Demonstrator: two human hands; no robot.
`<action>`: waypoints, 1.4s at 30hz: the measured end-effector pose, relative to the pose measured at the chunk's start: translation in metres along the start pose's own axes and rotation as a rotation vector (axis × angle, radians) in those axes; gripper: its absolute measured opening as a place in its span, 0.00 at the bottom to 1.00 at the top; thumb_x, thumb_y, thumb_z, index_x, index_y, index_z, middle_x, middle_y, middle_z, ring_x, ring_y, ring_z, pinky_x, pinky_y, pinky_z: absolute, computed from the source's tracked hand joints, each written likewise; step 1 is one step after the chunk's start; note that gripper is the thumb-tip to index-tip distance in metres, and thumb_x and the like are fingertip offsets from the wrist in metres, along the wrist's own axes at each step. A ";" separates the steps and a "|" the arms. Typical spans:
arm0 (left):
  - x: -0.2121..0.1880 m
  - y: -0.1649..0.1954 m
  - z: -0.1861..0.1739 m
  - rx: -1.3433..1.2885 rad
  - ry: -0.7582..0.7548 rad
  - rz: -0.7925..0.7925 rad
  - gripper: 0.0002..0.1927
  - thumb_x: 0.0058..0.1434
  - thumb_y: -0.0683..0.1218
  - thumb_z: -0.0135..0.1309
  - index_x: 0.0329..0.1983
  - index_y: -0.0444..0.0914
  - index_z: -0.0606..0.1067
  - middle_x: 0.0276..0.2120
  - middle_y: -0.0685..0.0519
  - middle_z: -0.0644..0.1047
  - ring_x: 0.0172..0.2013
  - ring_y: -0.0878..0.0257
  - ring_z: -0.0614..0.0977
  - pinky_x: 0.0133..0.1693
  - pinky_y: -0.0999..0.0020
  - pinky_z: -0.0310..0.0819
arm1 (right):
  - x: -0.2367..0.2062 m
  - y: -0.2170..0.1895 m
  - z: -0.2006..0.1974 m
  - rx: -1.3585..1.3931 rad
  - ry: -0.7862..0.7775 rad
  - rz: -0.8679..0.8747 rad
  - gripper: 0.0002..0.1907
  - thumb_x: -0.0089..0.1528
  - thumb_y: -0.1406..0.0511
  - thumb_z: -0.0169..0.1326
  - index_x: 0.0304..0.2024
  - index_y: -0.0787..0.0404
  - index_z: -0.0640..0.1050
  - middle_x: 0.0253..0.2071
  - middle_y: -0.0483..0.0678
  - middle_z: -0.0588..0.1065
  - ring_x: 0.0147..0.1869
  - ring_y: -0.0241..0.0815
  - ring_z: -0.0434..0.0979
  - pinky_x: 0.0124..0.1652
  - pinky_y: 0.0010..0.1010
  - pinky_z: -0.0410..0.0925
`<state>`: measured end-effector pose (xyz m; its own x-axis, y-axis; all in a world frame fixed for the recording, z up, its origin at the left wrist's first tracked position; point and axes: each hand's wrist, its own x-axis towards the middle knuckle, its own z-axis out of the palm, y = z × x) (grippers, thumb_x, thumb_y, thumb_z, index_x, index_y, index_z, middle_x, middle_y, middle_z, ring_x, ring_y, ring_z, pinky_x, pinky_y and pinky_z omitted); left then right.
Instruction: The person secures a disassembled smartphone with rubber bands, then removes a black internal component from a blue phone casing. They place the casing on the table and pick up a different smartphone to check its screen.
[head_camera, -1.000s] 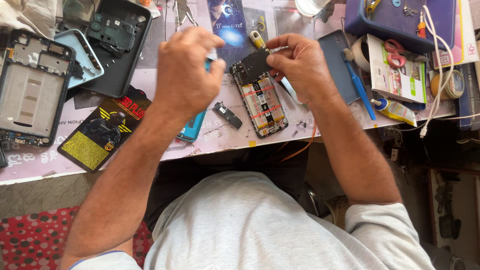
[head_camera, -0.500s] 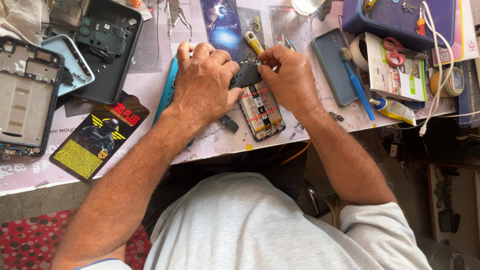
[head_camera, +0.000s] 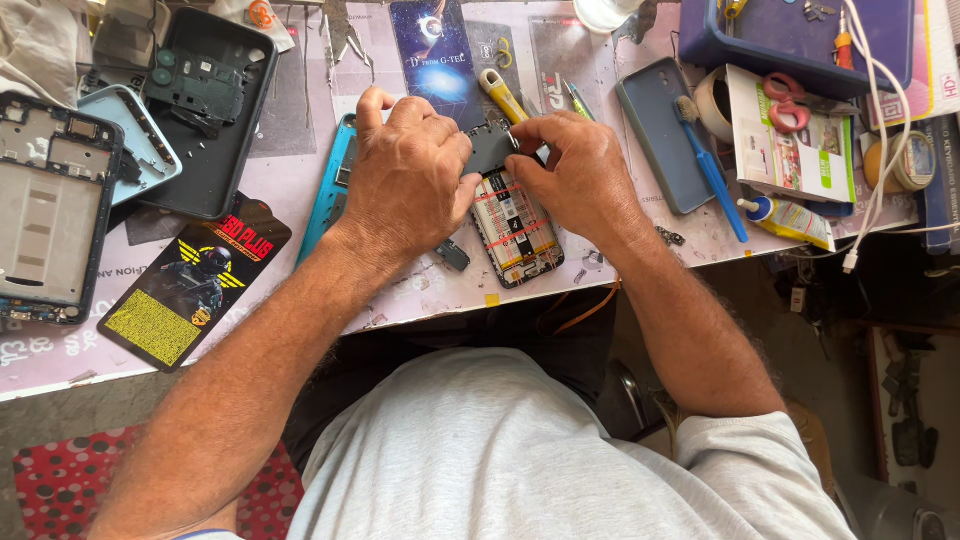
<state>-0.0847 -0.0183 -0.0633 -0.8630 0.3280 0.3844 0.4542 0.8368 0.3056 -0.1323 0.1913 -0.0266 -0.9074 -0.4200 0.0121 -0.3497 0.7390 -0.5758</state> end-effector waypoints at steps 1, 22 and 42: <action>0.000 0.002 0.001 0.005 0.053 -0.004 0.16 0.58 0.53 0.67 0.40 0.36 0.81 0.40 0.50 0.80 0.50 0.54 0.77 0.61 0.46 0.53 | -0.001 0.000 -0.001 0.004 -0.002 -0.003 0.18 0.57 0.67 0.67 0.49 0.64 0.82 0.41 0.47 0.80 0.31 0.36 0.76 0.33 0.30 0.72; 0.003 0.009 0.007 -0.215 0.164 -0.007 0.21 0.58 0.47 0.68 0.49 0.31 0.77 0.45 0.43 0.79 0.49 0.50 0.80 0.58 0.51 0.64 | -0.011 0.006 -0.001 0.086 0.062 -0.056 0.14 0.59 0.69 0.65 0.47 0.64 0.82 0.40 0.49 0.80 0.34 0.38 0.79 0.36 0.30 0.73; 0.005 0.006 0.018 -0.234 0.081 -0.040 0.09 0.58 0.45 0.67 0.37 0.35 0.82 0.44 0.49 0.77 0.48 0.56 0.76 0.55 0.53 0.60 | -0.019 0.012 0.008 0.010 0.151 -0.181 0.09 0.60 0.68 0.66 0.42 0.64 0.84 0.42 0.51 0.78 0.35 0.42 0.79 0.36 0.34 0.73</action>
<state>-0.0902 -0.0031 -0.0755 -0.8648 0.2526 0.4339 0.4674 0.7207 0.5120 -0.1172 0.2044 -0.0401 -0.8547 -0.4616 0.2376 -0.5086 0.6527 -0.5615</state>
